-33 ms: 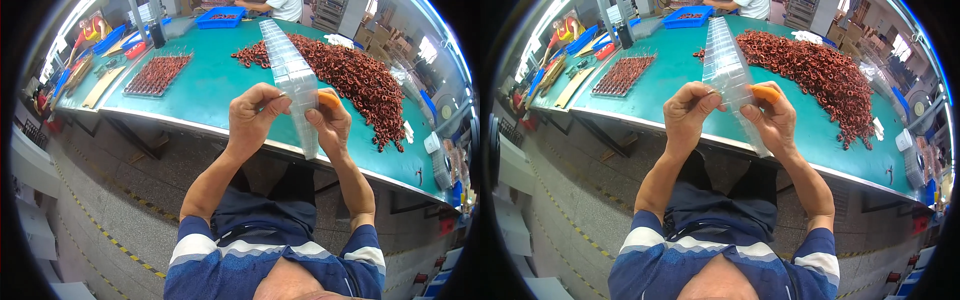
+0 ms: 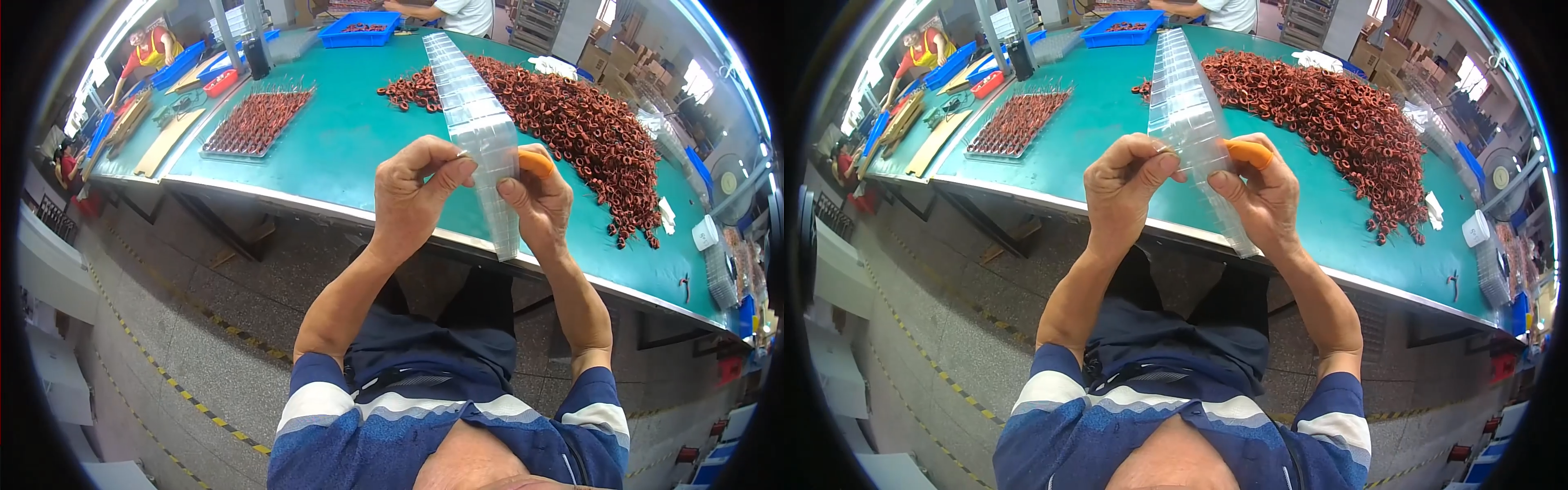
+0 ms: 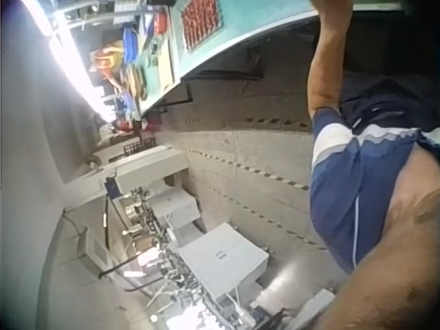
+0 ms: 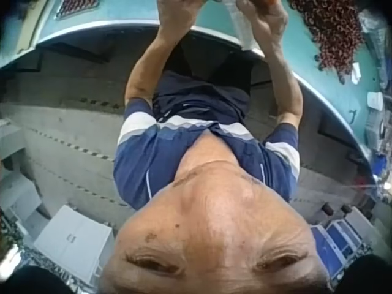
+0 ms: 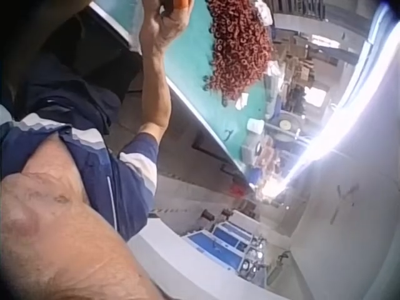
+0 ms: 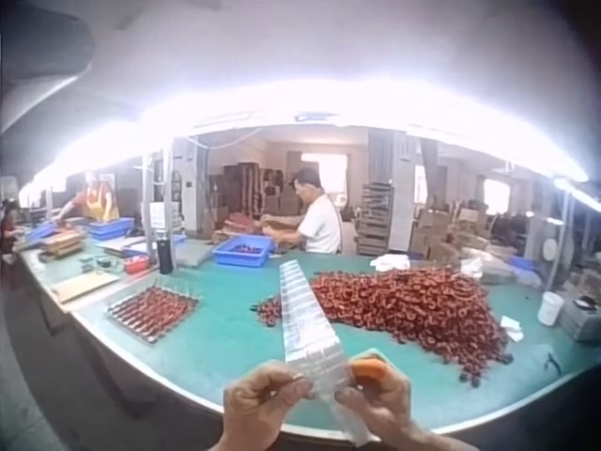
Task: The worker picks up small copper coils from a large pile and carefully arranges them into a plastic grid tray.
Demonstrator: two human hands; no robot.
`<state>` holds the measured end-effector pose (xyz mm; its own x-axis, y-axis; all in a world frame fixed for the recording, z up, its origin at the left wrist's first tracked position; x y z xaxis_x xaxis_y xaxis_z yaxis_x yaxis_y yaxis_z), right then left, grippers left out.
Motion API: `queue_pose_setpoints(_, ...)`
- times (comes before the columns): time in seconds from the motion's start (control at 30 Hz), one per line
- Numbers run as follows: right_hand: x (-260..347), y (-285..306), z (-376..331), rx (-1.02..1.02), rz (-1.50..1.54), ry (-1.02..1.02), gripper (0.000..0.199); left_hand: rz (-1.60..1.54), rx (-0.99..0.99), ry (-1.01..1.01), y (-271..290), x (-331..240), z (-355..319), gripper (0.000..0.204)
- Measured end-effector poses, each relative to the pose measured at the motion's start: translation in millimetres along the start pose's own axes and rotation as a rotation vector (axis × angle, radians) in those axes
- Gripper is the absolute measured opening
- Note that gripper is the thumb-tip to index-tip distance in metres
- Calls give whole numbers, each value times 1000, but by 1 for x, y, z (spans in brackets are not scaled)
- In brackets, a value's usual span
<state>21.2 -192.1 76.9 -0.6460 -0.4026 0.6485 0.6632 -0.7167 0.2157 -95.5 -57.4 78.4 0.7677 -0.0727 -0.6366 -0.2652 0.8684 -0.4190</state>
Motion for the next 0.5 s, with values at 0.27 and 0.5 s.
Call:
queue_pose_setpoints(0.27, 4, -2, 0, 15, 30, -40, 29, 138, -49, -198, -11, -1, -2, 30)
queue_pose_setpoints(0.5, 2, -4, -1, 17, 55, -50, 28, 271, 30, -273, -13, -5, -3, 41)
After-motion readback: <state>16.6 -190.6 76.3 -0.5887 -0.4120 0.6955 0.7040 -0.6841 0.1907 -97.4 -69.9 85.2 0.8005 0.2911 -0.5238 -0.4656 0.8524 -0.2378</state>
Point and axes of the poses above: each hand's wrist, its own z-axis towards the middle knuckle, its own y-axis out of the back of the hand, x = y × z, the point moved 1 cm from there along z, towards the middle knuckle, and after that the axes turned 12 degrees about -z, right-handed, at the moved point
